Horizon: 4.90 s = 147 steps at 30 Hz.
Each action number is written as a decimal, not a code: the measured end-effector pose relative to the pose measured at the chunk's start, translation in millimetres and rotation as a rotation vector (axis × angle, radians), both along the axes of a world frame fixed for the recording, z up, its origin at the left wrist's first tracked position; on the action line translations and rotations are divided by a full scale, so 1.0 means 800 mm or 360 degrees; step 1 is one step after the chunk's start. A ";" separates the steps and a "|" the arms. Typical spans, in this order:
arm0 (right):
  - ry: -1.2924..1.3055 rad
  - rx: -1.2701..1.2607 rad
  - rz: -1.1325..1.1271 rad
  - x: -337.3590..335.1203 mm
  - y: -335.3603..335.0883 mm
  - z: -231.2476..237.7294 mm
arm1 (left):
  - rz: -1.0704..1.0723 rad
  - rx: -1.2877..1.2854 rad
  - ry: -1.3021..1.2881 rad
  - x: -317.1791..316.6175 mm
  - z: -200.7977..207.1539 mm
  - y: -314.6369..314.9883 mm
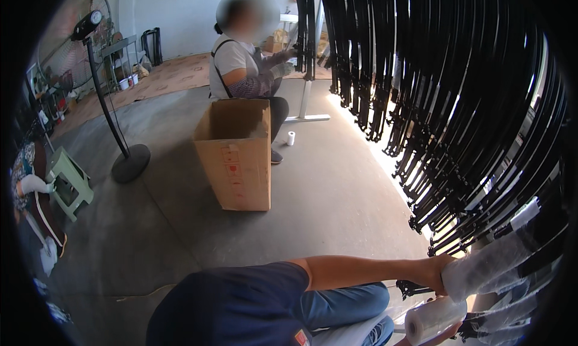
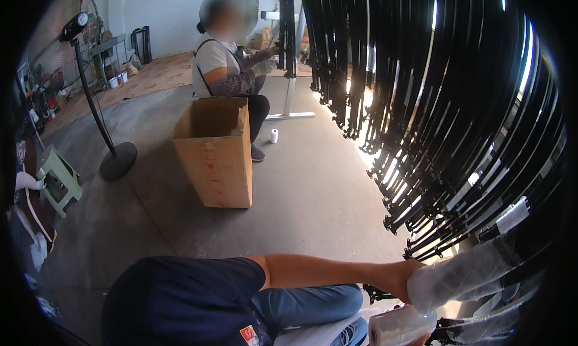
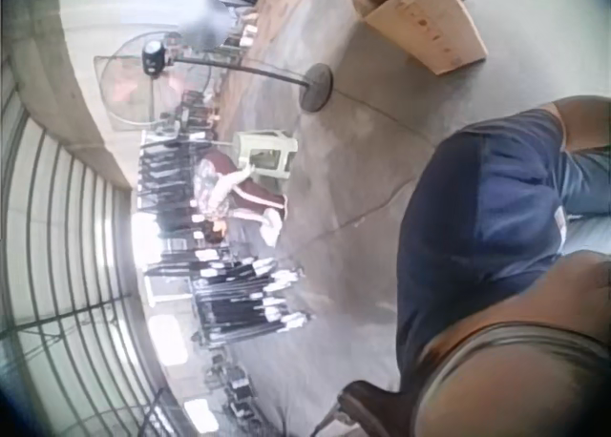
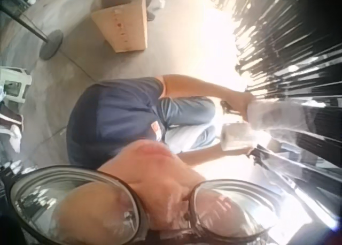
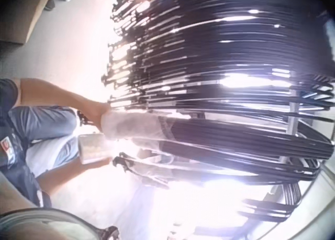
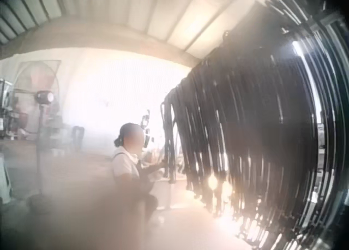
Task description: The person wraps individual black metal rods hanging from a rack using plastic film from a roll.
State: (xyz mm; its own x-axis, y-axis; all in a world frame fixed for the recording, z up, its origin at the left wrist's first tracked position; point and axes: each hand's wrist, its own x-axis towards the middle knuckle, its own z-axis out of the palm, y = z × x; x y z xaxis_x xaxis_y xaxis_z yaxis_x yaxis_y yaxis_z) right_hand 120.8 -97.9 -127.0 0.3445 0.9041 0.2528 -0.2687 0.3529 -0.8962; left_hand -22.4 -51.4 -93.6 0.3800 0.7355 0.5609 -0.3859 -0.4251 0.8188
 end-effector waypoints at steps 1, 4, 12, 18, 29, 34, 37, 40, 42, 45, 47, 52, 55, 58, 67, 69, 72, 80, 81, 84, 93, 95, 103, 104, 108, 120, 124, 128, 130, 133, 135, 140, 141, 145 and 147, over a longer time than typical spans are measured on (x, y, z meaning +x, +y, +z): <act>0.0021 -0.0003 0.0048 -0.003 -0.001 0.000 | 0.0038 0.0043 0.0000 0.003 -0.003 0.004; 0.0105 -0.0041 0.0187 -0.015 -0.009 -0.002 | 0.0071 0.0020 0.0003 0.009 -0.001 0.006; 0.0303 -0.0134 0.0460 -0.035 -0.014 -0.003 | 0.0434 0.0321 0.0006 0.002 -0.013 0.031; 0.0462 -0.0179 0.0594 -0.035 -0.017 0.000 | 0.0033 0.0182 0.0091 -0.009 0.002 0.019; 0.1502 -0.0201 0.1167 0.019 -0.041 0.014 | 0.0197 0.0078 0.0246 0.021 0.001 -0.010; 0.0944 -0.0280 0.0488 0.006 -0.052 -0.033 | 0.0493 -0.0134 -0.0005 0.007 -0.008 -0.006; 0.0735 -0.0043 0.0537 -0.010 -0.050 0.003 | 0.0949 0.0100 0.0111 0.016 -0.012 0.007; 0.0836 0.0198 0.0730 0.007 -0.070 0.034 | 0.1044 0.0094 0.0178 0.053 0.006 0.006; 0.0516 0.0218 0.0934 0.017 -0.076 0.031 | 0.1367 0.0230 0.0319 0.064 0.007 0.030; 0.0362 0.0564 0.1100 0.012 -0.104 0.040 | 0.1283 0.0285 0.0264 0.046 -0.012 0.051; 0.0386 0.0567 0.1113 0.007 -0.120 0.044 | 0.1549 0.0638 0.0498 0.040 -0.026 0.066; 0.0249 -0.0091 0.0720 0.012 -0.114 -0.005 | 0.1093 0.0382 0.0728 0.017 -0.019 0.047; 0.0150 -0.0254 0.0652 0.005 -0.119 -0.044 | 0.1017 0.0476 0.0752 0.001 -0.022 0.059; 0.0363 -0.0369 0.0705 0.002 -0.125 -0.069 | 0.0268 0.0305 0.0587 -0.018 -0.022 0.053; 0.0448 -0.0144 0.0786 0.009 -0.111 -0.028 | 0.0139 0.0148 0.0269 -0.015 -0.035 0.050; 0.0126 -0.0102 0.1030 0.029 -0.102 -0.002 | 0.0395 0.0321 0.0487 -0.001 -0.030 0.056; -0.0370 0.0178 0.1031 0.050 -0.080 0.005 | 0.0570 0.0381 0.0298 0.024 -0.008 0.031; -0.0465 -0.0034 0.1222 0.007 0.001 0.048 | 0.0804 0.0378 0.0328 -0.009 -0.023 0.037; -0.0489 -0.0032 0.1228 0.011 0.004 0.050 | 0.0703 0.0358 0.0192 -0.009 -0.019 0.036; -0.0519 -0.0021 0.1218 0.018 0.006 0.054 | 0.0616 0.0198 0.0205 -0.004 -0.007 0.031; -0.0891 0.0106 0.1462 0.012 -0.008 0.065 | 0.0515 0.0051 0.0361 -0.015 -0.008 0.021; -0.0941 0.0122 0.1469 0.012 -0.002 0.057 | 0.0446 0.0060 0.0328 -0.017 -0.013 0.020; -0.0425 0.0053 0.1324 0.021 -0.004 0.050 | 0.0483 0.0058 0.0423 -0.018 -0.019 0.031; -0.0339 0.0012 0.1348 0.024 0.001 0.048 | 0.0495 -0.0001 0.0417 -0.017 -0.018 0.030; -0.0375 0.0018 0.1343 0.021 -0.002 0.046 | 0.0590 0.0066 0.0222 -0.008 -0.026 0.036; -0.0457 0.0294 0.1340 0.031 -0.013 0.045 | 0.0527 -0.0115 0.0171 -0.002 -0.019 0.040; -0.0782 0.0471 0.1007 0.040 -0.097 0.101 | 0.0365 -0.0011 0.0460 -0.043 -0.043 0.049; -0.1602 0.1588 -0.0324 0.026 -0.172 0.157 | 0.0530 0.0256 0.0300 -0.013 -0.026 0.028; -0.1905 0.1838 -0.0878 0.028 -0.168 0.176 | 0.0496 0.0191 0.0100 -0.002 -0.004 0.035; -0.2261 0.1566 -0.0777 0.040 -0.192 0.196 | 0.0356 0.0031 0.0045 -0.002 0.018 0.038; -0.2328 0.1395 -0.0667 0.046 -0.206 0.201 | 0.0303 0.0032 0.0211 -0.005 0.025 0.043; -0.2214 0.1523 -0.0698 0.049 -0.197 0.196 | 0.0515 0.0243 0.0184 0.029 0.064 0.065; -0.2184 0.1540 -0.0688 0.050 -0.198 0.196 | 0.0518 0.0307 0.0194 0.029 0.079 0.068; -0.2050 0.1581 -0.0603 0.052 -0.197 0.195 | 0.0604 0.0722 0.0067 0.043 0.121 0.106; -0.1954 0.1592 -0.0529 0.052 -0.192 0.195 | 0.0709 0.0698 0.0127 0.047 0.139 0.111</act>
